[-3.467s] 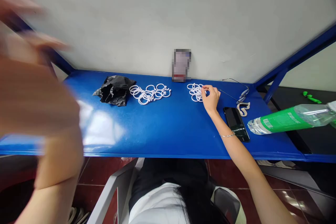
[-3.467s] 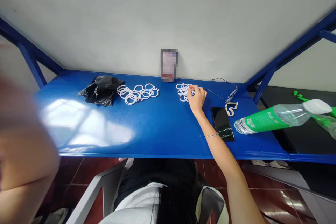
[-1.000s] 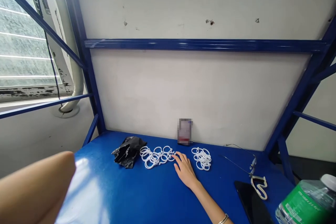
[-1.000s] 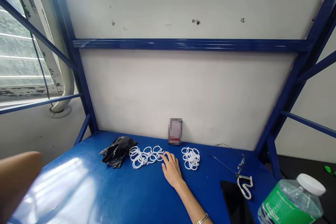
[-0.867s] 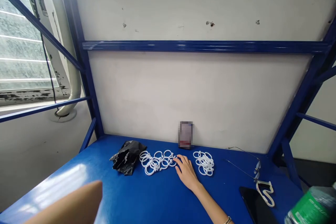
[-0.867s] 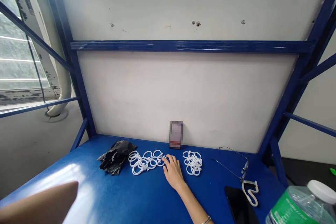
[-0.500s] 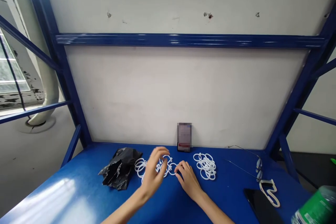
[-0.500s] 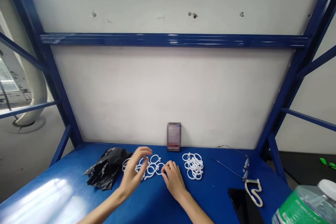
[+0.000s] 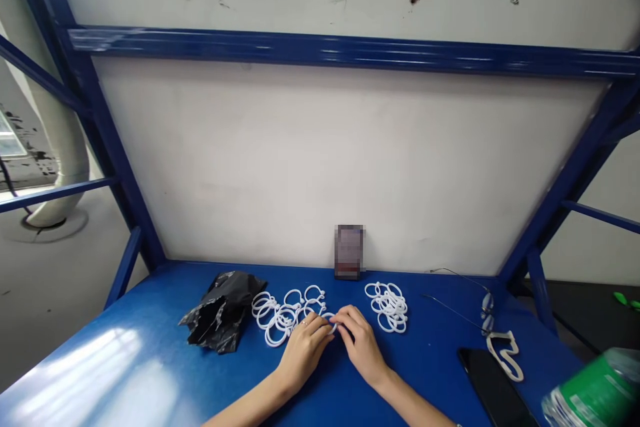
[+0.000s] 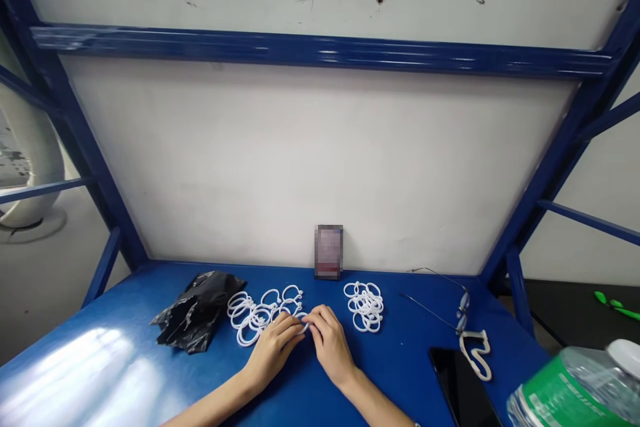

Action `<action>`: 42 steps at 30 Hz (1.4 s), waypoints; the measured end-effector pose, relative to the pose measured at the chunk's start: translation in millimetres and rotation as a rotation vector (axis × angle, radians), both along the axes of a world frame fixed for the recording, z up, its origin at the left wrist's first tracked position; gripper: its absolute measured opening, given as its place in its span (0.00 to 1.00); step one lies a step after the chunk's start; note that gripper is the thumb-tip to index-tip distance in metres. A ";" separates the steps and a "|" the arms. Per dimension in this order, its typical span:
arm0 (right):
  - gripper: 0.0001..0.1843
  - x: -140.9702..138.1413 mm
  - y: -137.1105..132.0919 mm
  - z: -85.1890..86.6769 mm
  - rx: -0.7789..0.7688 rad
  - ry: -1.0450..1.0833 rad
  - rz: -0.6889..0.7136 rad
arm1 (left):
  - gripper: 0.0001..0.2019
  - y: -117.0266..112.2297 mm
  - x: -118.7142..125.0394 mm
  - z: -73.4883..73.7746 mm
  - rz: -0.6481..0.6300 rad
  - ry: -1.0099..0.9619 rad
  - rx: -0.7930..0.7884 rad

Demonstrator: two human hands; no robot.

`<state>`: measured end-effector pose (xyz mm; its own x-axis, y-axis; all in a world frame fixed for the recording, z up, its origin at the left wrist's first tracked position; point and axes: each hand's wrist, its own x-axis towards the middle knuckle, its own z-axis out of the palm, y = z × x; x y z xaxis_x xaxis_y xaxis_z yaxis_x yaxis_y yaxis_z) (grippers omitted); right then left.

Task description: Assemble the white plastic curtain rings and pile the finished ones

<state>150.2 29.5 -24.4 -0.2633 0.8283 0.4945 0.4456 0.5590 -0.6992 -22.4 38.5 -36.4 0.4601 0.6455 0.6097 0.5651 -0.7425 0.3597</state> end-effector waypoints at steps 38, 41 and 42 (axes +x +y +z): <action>0.19 9.6 -6.9 -6.4 -0.267 0.380 -0.047 | 0.21 -2.3 18.7 9.3 -0.206 -0.693 -0.920; 0.20 9.0 -7.9 -6.3 -0.325 0.396 -0.005 | 0.20 -3.2 15.5 10.9 -0.156 -0.747 -0.884; 0.20 9.1 -7.9 -6.7 -0.348 0.407 0.013 | 0.20 -3.2 14.5 11.6 -0.141 -0.762 -0.871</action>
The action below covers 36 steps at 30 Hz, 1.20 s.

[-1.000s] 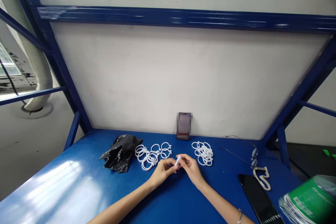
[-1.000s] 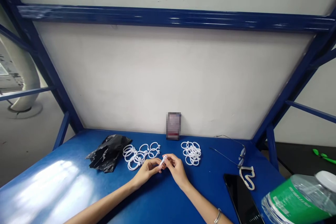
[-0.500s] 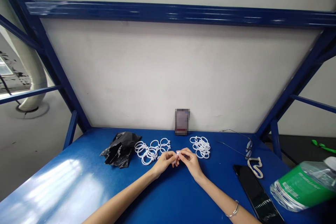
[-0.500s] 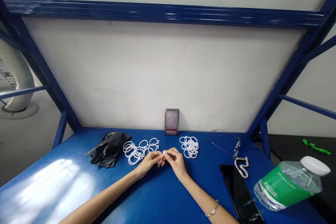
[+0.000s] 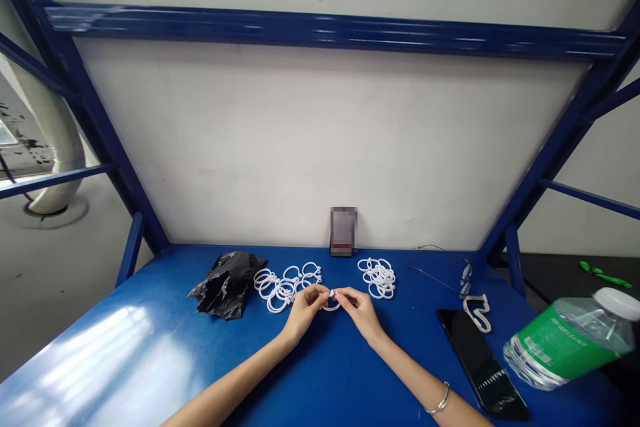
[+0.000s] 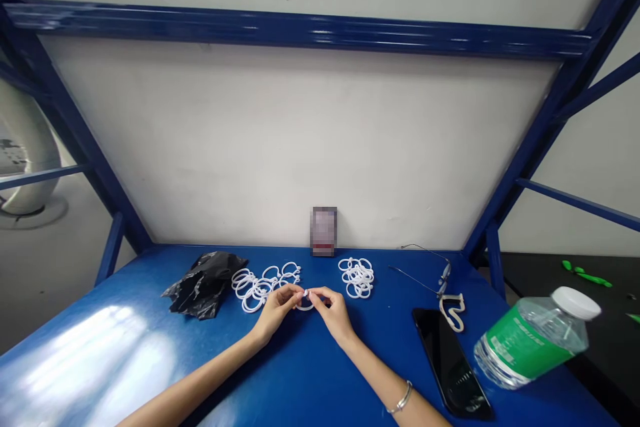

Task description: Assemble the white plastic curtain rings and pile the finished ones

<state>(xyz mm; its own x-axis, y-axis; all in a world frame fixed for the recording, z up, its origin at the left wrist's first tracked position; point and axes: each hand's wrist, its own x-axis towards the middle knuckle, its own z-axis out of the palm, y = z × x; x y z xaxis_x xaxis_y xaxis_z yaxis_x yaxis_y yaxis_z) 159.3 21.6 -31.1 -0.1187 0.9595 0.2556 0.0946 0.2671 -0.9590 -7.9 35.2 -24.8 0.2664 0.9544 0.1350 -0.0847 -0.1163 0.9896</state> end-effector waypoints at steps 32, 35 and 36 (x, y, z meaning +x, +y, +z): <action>0.21 -1.4 -4.1 2.6 -0.187 0.228 0.137 | 0.14 -17.2 6.3 7.2 0.000 0.238 0.223; 0.21 -1.9 -4.4 1.8 -0.184 0.226 0.127 | 0.14 -18.9 8.0 8.0 0.012 0.284 0.238; 0.21 -2.1 -4.4 1.5 -0.179 0.229 0.123 | 0.14 -19.2 8.5 7.9 0.017 0.304 0.248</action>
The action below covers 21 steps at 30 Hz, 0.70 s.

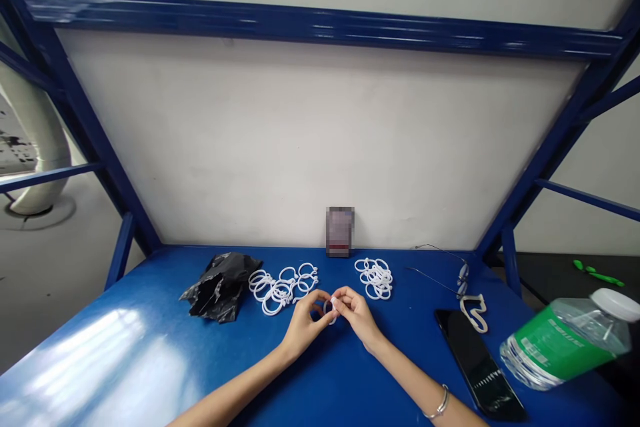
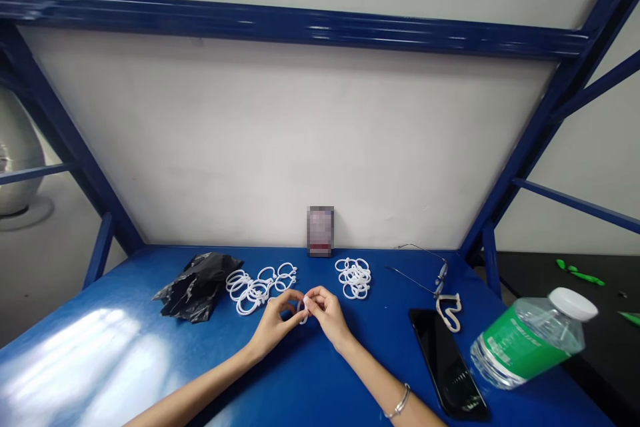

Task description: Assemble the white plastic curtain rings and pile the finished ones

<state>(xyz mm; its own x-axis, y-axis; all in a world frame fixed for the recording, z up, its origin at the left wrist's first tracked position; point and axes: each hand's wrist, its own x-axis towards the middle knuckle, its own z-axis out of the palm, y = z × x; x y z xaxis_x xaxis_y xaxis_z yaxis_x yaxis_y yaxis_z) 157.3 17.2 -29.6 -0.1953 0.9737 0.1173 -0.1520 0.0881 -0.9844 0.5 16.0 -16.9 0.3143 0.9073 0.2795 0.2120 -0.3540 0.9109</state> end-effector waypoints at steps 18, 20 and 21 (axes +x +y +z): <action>0.19 -1.5 -5.6 4.1 0.000 -0.028 -0.088 | 0.15 0.1 -1.3 -5.9 -0.176 -0.250 -0.243; 0.19 -1.9 -7.3 5.5 -0.004 -0.028 -0.067 | 0.15 -1.0 -1.7 -5.4 -0.205 -0.282 -0.272; 0.19 -2.0 -7.9 6.0 -0.007 -0.031 -0.056 | 0.15 -1.5 -1.9 -4.9 -0.213 -0.290 -0.284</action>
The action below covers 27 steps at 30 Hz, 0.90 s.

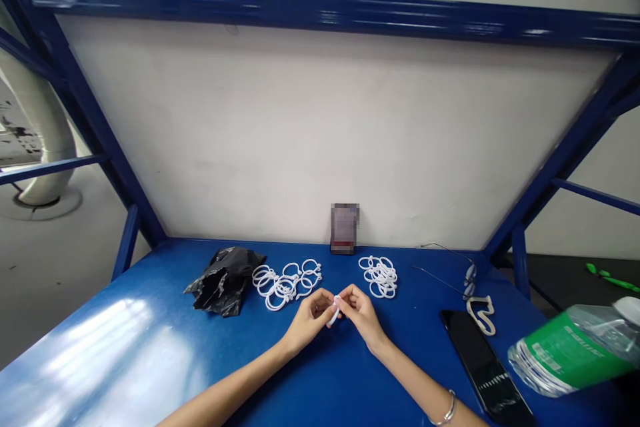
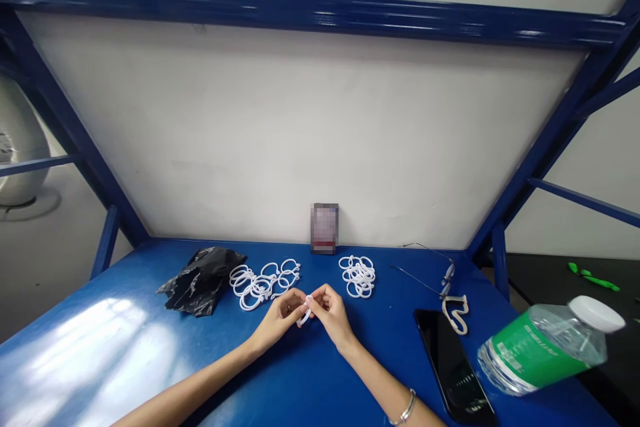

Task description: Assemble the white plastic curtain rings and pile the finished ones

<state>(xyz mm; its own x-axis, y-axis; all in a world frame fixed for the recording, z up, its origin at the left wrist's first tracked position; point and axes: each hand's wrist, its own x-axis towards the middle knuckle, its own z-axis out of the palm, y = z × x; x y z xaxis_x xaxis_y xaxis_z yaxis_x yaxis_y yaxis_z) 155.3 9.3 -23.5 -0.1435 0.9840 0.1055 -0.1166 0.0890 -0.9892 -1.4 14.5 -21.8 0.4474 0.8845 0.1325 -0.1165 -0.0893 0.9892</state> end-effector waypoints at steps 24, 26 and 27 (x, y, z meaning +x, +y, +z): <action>0.21 3.4 2.2 -2.9 0.001 -0.082 0.038 | 0.22 3.0 -1.1 -0.7 0.024 -0.080 -0.135; 0.20 2.9 1.9 -2.3 -0.004 -0.054 0.038 | 0.21 3.3 -1.4 -0.8 0.039 -0.083 -0.117; 0.20 2.7 1.9 -2.1 -0.006 -0.035 0.038 | 0.21 3.7 -1.5 -0.8 0.043 -0.086 -0.106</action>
